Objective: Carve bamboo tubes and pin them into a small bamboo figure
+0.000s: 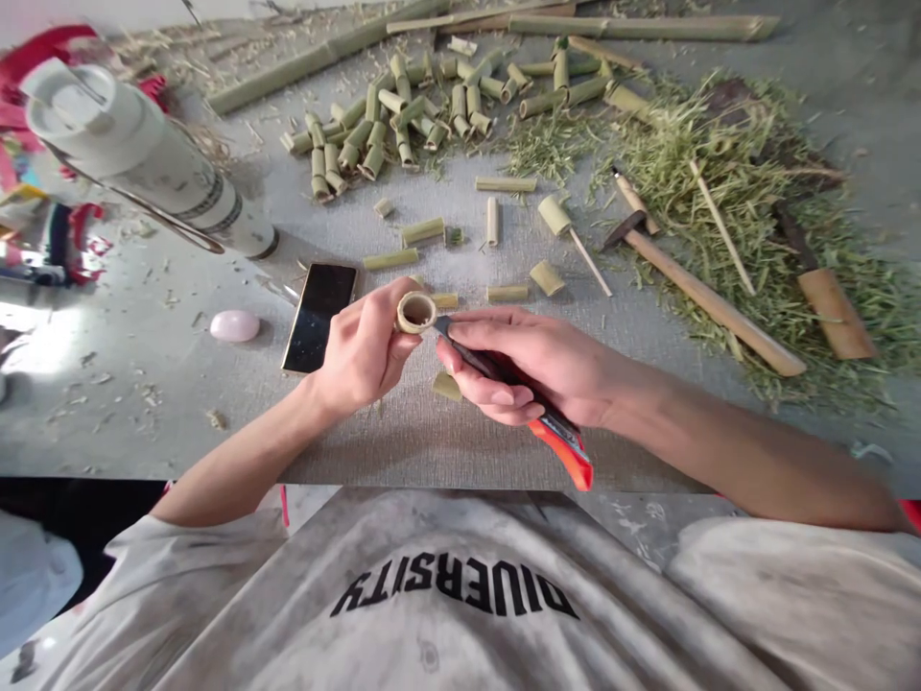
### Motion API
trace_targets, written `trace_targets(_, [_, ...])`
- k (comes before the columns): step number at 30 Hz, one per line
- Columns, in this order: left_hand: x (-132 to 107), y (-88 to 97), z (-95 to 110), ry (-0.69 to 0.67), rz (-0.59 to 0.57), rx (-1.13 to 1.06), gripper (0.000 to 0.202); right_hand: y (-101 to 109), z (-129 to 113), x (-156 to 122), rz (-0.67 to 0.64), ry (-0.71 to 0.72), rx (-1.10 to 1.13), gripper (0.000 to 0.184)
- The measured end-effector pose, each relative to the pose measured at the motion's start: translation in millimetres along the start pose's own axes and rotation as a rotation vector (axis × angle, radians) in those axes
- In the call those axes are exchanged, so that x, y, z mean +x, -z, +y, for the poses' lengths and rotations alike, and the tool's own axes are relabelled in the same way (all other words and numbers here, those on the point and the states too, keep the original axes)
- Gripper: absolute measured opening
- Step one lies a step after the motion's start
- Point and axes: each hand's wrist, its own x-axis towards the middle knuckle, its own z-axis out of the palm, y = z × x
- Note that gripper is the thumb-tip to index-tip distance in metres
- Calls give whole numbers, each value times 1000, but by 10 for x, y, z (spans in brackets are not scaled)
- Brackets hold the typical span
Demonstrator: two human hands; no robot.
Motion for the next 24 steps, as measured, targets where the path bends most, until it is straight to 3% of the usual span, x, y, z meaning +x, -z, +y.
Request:
trace_targets(2, [40, 30, 44, 74, -35, -88, 41, 1, 11, -14, 133, 76, -177, 30])
trace_targets(5, [75, 48, 141, 289, -171, -305, 43, 53, 13, -43, 368, 177, -665, 25])
trace_targets(7, [63, 31, 160, 292, -164, -279, 44, 82, 14, -48, 444, 208, -934, 24])
trace_targets(8, [50, 18, 148, 254, -130, -219, 41, 88, 16, -43, 454, 214, -960, 24])
trace_targets(10, [25, -3, 92, 143, -56, -85, 31, 84, 28, -19, 360, 157, -665, 26])
trace_targets(13, [23, -6, -11, -39, -2, 26, 31, 77, 64, 30, 48, -30, 122, 30])
trace_targets(15, [42, 4, -58, -161, 31, 87, 32, 97, 88, 52, -92, -90, 443, 30])
trace_targets(20, [55, -13, -106, -356, 168, 157, 34, 226, 26, 12, -137, -42, 551, 30])
trace_targets(24, [31, -38, -111, -335, 174, 166, 37, 314, -164, -52, -52, 34, 534, 31])
